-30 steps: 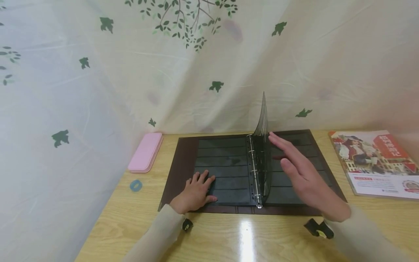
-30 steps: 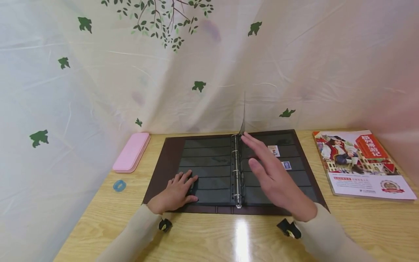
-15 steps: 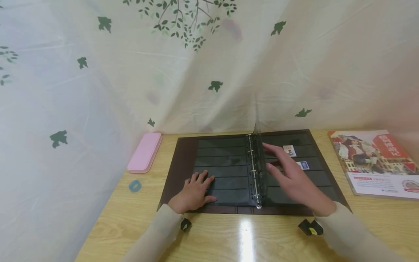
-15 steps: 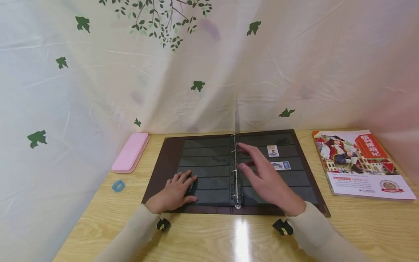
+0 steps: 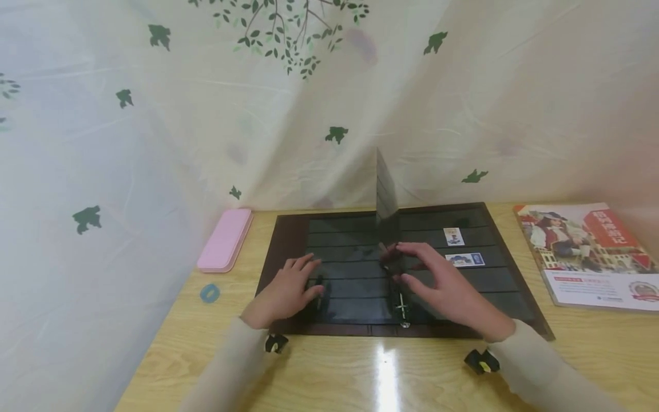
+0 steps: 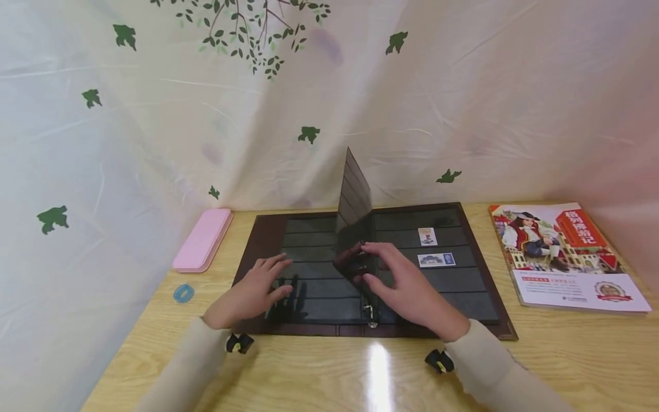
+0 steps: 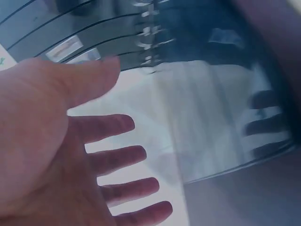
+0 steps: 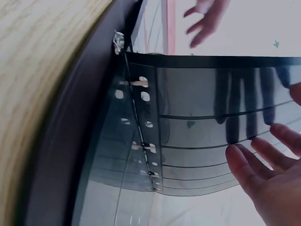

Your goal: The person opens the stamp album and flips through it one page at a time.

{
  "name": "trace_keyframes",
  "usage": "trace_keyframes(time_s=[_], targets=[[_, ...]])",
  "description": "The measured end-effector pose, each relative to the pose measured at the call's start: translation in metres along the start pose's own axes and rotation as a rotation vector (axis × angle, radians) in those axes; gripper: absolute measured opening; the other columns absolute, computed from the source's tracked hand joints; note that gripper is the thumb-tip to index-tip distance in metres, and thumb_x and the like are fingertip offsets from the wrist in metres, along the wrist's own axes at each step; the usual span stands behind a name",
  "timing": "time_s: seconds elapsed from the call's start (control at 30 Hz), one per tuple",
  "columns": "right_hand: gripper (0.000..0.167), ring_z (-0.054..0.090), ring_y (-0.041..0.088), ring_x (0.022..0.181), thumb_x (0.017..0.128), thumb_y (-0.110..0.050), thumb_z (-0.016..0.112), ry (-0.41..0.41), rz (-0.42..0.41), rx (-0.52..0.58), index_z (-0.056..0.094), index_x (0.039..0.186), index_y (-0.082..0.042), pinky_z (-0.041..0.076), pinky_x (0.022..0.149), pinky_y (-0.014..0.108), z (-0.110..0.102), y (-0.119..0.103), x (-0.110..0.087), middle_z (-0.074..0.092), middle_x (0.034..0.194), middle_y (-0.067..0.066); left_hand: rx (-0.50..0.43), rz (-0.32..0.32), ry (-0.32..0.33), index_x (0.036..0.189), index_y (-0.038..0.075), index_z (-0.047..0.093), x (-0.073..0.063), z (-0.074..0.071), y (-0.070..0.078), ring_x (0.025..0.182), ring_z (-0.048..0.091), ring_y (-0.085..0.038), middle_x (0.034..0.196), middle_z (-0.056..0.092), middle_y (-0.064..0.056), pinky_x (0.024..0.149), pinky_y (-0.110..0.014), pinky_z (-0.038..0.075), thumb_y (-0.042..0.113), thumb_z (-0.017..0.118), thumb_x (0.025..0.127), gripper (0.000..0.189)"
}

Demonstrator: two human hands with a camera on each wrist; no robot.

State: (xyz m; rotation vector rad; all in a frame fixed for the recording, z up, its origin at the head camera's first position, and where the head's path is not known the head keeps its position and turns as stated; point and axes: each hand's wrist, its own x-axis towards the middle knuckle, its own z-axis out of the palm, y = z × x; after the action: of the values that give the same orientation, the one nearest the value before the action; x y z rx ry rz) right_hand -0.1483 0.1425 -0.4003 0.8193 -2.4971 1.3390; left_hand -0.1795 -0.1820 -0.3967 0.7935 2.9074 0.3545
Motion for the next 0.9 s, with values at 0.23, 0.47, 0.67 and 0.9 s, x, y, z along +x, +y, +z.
trace_keyframes(time_s=[0.23, 0.47, 0.67, 0.9], targets=[[0.043, 0.047, 0.023, 0.120, 0.085, -0.015, 0.071, -0.072, 0.024, -0.120, 0.057, 0.126, -0.013, 0.044, 0.091, 0.046, 0.012, 0.005, -0.002, 0.050, 0.132, 0.003, -0.064, 0.020, 0.148, 0.139, 0.001, 0.043, -0.008, -0.033, -0.004, 0.131, 0.032, -0.036, 0.145, 0.036, -0.019, 0.104, -0.052, 0.027, 0.023, 0.054, 0.097, 0.048], [0.036, 0.042, 0.025, 0.123, 0.085, -0.015, 0.072, -0.226, 0.081, -0.199, 0.063, 0.120, -0.014, 0.041, 0.094, 0.047, 0.020, 0.005, -0.003, 0.048, 0.136, 0.002, -0.134, 0.001, 0.199, 0.143, 0.004, 0.038, -0.010, -0.048, -0.006, 0.133, 0.029, -0.032, 0.148, 0.031, -0.016, 0.107, -0.048, 0.024, 0.032, 0.047, 0.100, 0.052], [0.036, 0.038, 0.028, 0.122, 0.086, -0.010, 0.070, -0.314, 0.060, -0.260, 0.065, 0.122, -0.010, 0.042, 0.092, 0.047, 0.027, 0.004, 0.001, 0.047, 0.138, 0.005, -0.044, 0.018, 0.101, 0.144, 0.005, 0.037, -0.004, -0.027, 0.005, 0.134, 0.028, -0.035, 0.150, 0.029, -0.017, 0.102, -0.057, 0.027, 0.039, 0.052, 0.097, 0.060], [0.034, 0.038, 0.027, 0.121, 0.086, -0.010, 0.069, -0.338, 0.077, -0.281, 0.065, 0.120, -0.009, 0.041, 0.092, 0.047, 0.030, 0.002, 0.003, 0.048, 0.136, 0.006, 0.091, 0.067, -0.069, 0.146, 0.005, 0.033, 0.012, 0.010, 0.032, 0.137, 0.023, -0.033, 0.152, 0.023, -0.015, 0.103, -0.052, 0.030, 0.047, 0.051, 0.095, 0.068]])
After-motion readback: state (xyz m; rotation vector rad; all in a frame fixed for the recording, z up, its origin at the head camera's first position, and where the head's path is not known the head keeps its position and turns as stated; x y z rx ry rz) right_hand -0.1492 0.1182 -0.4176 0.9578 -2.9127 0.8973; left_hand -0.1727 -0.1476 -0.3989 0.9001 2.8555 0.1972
